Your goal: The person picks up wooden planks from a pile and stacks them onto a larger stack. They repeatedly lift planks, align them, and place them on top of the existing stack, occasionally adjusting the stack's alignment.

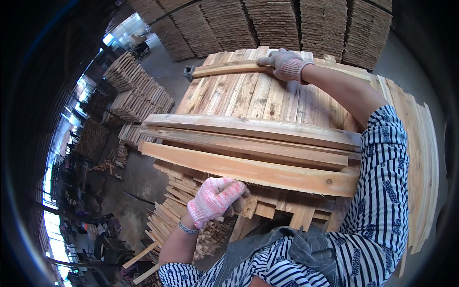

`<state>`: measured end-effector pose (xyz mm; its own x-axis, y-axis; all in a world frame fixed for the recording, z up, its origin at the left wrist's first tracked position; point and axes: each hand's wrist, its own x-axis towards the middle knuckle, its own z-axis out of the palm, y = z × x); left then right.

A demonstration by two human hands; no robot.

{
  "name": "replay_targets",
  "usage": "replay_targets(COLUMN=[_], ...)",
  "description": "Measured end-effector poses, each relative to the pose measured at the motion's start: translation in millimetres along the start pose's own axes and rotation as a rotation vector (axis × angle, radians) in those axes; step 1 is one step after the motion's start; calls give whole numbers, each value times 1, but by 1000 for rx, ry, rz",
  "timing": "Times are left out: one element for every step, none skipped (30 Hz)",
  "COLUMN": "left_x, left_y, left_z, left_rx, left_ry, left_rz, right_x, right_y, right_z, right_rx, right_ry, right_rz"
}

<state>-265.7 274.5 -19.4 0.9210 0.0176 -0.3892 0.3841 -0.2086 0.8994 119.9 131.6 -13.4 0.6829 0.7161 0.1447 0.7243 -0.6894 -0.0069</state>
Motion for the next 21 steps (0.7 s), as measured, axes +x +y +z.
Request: replay_targets(left_x=[0,0,0,0,-1,-1,-1,0,0,1,0,1,1,1,-2,-4,-5,-4,-3,-2,-1], left_y=[-1,-1,-2,-2,-2,-2,-3,-4,-5,-6,-7,-6,-6,-4,-3,-2,-2,-2,-3,-4,-5], left_z=[0,0,0,1,2,3,1,0,0,-1,0,0,0,0,1,1,2,2,2,1,0], left_rx=[3,5,7,6,5,7,-4,-6,-9,-12,-11,-9,-7,-7,-8,-9,-16,-23,-31,-36,-42], left_ry=[1,2,7,15,23,29,9,3,-1,-5,-4,-2,-1,-2,6,14,18,10,3,-3,-7], left_rz=[-3,-6,-6,-3,0,4,7,11,13,15,14,13,12,3,-11,-25,-17,-7,2,5,14], right_x=[2,2,0,-2,-4,-6,-5,-5,-5,-5,-5,-6,-6,-7,-7,-8,-8,-8,-6,-6,-7], right_y=[3,4,1,-2,-5,-7,-6,-5,-6,-6,-5,-4,-3,-2,-4,-6,-8,-6,-3,-2,-2], right_z=[4,7,5,3,1,-1,-1,-1,-1,0,2,3,4,4,4,2,3,6,10,13,10], right_rx=[-1,-1,-4,7,19,30,27,29,31,34,21,21,21,20,24,27,31,35,39,43,37], right_ry=[15,30,26,21,15,11,0,5,8,12,15,20,25,30,31,31,32,54,76,99,89], right_rz=[-11,-21,-17,-5,6,21,24,29,31,32,20,21,22,25,19,14,9,7,4,1,12])
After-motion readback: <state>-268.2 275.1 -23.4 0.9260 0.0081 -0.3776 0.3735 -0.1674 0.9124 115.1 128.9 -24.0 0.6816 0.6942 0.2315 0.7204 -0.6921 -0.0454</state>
